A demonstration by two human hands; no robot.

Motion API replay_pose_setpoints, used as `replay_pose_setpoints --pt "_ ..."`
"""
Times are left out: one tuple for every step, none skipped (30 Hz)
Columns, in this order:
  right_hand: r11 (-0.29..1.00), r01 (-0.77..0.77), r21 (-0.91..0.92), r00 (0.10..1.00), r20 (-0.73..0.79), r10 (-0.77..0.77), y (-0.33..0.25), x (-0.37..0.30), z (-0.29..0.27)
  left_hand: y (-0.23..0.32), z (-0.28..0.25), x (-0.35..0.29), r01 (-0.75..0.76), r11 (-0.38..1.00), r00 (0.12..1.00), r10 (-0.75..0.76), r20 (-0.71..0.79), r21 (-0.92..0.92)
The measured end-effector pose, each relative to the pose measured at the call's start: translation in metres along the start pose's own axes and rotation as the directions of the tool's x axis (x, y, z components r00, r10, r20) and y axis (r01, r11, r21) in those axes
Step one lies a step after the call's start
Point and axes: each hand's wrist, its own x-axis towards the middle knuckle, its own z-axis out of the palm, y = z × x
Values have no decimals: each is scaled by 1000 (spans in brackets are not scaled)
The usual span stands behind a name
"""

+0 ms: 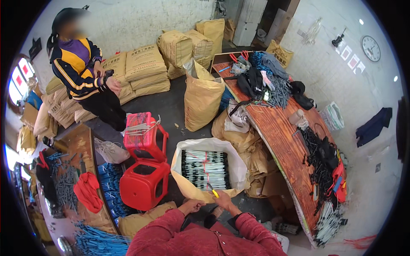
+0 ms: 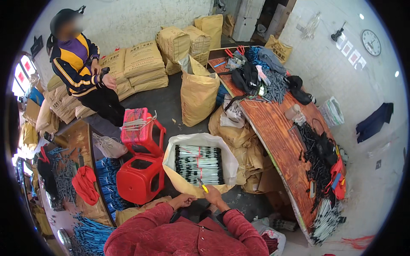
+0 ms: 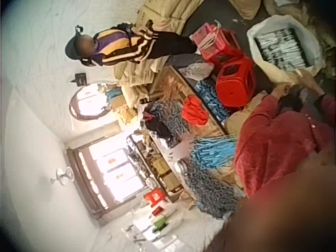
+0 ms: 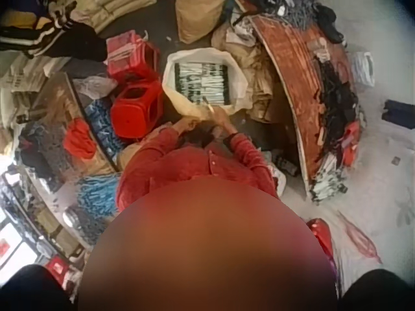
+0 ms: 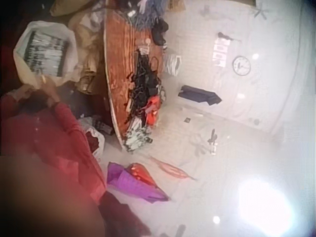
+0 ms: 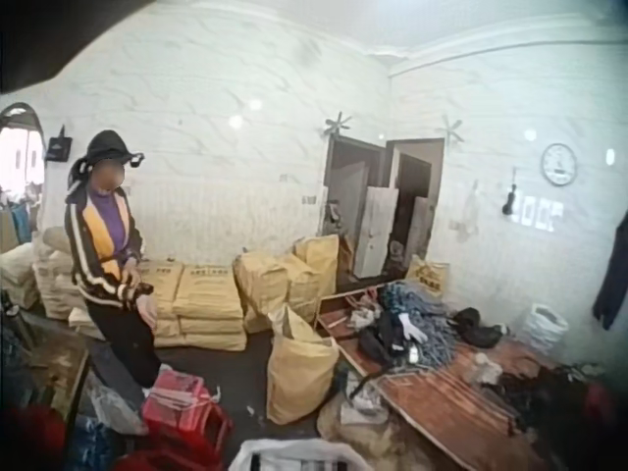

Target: Organize bundles of wire harnesses and pack them into a plastic liner inside a large paper sack.

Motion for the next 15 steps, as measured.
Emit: replay_pose_setpoints --pt "1000 -3 16 1000 2 3 2 0 8 -4 -5 4 6 1000 1000 -6 -15 1" --pt "999 -39 4 999 34 39 3 3 11 -6 -6 5 16 999 1000 -16 -3 -34" --pt "997 -74 -9 995 65 74 4 5 12 -7 -7 5 24 997 1000 -23 9 -69" --pt "994 -106 -24 989 96 108 4 6 14 -8 -7 6 31 994 999 -29 22 -104" --pt "995 -102 -10 990 97 102 7 8 15 -7 -4 6 28 994 1000 -27 7 -102" --pt "993 -108 -38 984 139 112 10 7 14 -7 1 7 12 994 1000 -13 -9 -110" --pt "991 -119 -68 975 179 129 13 3 13 -9 6 8 1 993 1000 -4 -24 -115" --pt "987 -128 -100 965 218 148 14 1 16 -10 6 6 -9 993 999 4 -36 -121" --pt "987 -130 -92 965 218 147 13 1 22 -9 2 2 -7 993 999 2 -43 -118" --pt "987 -108 -121 966 223 133 13 1 23 -9 2 2 3 990 999 -8 -36 -139" --pt "985 -86 -152 966 229 120 14 2 23 -9 1 4 14 987 1000 -18 -26 -161" --pt "981 -64 -185 966 235 107 15 2 23 -9 2 6 25 983 1000 -28 -13 -182" --pt "980 -60 -189 966 237 105 15 1 24 -8 1 7 22 982 1000 -24 -10 -186" --pt "979 -68 -192 963 243 115 15 0 25 -8 -1 7 39 980 999 -40 -2 -195" --pt "978 -80 -193 960 249 127 13 -1 29 -7 -4 5 59 978 998 -59 4 -201"
